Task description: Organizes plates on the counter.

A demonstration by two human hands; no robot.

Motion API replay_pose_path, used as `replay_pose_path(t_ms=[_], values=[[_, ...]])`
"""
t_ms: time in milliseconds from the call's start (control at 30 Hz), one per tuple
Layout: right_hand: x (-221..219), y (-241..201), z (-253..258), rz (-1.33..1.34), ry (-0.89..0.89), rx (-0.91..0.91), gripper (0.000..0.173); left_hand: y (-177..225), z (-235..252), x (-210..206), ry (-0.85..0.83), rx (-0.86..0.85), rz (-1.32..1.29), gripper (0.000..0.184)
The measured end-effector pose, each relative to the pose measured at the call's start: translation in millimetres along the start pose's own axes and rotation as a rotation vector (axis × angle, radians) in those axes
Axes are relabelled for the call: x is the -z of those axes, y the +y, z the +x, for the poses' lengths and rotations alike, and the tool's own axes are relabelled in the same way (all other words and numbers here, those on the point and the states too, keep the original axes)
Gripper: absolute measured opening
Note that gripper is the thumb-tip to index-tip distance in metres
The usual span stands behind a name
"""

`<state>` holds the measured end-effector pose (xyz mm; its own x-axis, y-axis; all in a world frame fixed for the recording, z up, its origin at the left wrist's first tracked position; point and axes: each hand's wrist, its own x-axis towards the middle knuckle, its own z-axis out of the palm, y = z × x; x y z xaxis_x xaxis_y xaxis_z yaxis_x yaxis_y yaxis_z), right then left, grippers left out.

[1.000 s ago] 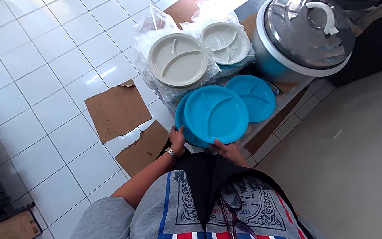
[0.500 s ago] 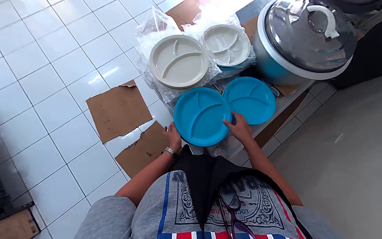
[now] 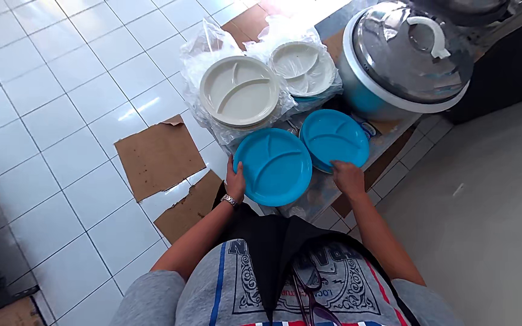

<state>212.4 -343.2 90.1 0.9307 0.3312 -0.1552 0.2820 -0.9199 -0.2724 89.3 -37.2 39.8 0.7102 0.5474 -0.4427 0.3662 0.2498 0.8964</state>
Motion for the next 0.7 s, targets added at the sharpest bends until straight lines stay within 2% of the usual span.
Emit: replay_pose_path(t_ms=[100,167,300,400,433,500,533,567,600,700], values=[[8.8,-14.5,-13.1,0.081,0.382,0.113,0.027,-2.4,-0.1,2.4,-0.038,-0.035,0.004,0.062],[15.7,-34.0,-26.4,0.134,0.506,0.238,0.026,0.8,-0.3,5.3,-0.060,-0.016,0.007,0.059],[-9.6,-66.7,-54.1,0.128,0.454,0.618,0.027,10.5,-4.9,19.8,-0.159,-0.034,-0.016,0.066],[-37.6,-67.7,-56.7,0.073,0.252,0.818,0.030,18.7,-6.6,26.9,-0.155,0.013,-0.125,0.078],[-42.4,-65.5,-54.3,0.083,0.157,0.838,0.030,20.9,-5.4,27.1,-0.126,0.011,-0.125,0.074],[-40.6,-60.4,-48.9,0.146,-0.054,0.819,0.026,19.9,-3.0,30.6,-0.137,-0.035,-0.058,0.059],[-35.6,-57.1,-46.4,0.187,-0.138,0.787,0.028,18.7,-2.7,31.3,-0.144,-0.073,-0.004,0.057],[-31.1,-52.8,-43.7,0.236,-0.145,0.748,0.039,17.1,-2.7,31.3,-0.155,-0.112,0.062,0.060],[-27.6,-47.4,-40.1,0.287,-0.091,0.683,0.046,14.8,-2.1,30.8,-0.162,-0.155,0.129,0.062],[-20.6,-20.9,-20.4,0.271,0.129,0.400,0.040,10.6,-1.8,22.9,-0.152,-0.212,0.247,0.060]])
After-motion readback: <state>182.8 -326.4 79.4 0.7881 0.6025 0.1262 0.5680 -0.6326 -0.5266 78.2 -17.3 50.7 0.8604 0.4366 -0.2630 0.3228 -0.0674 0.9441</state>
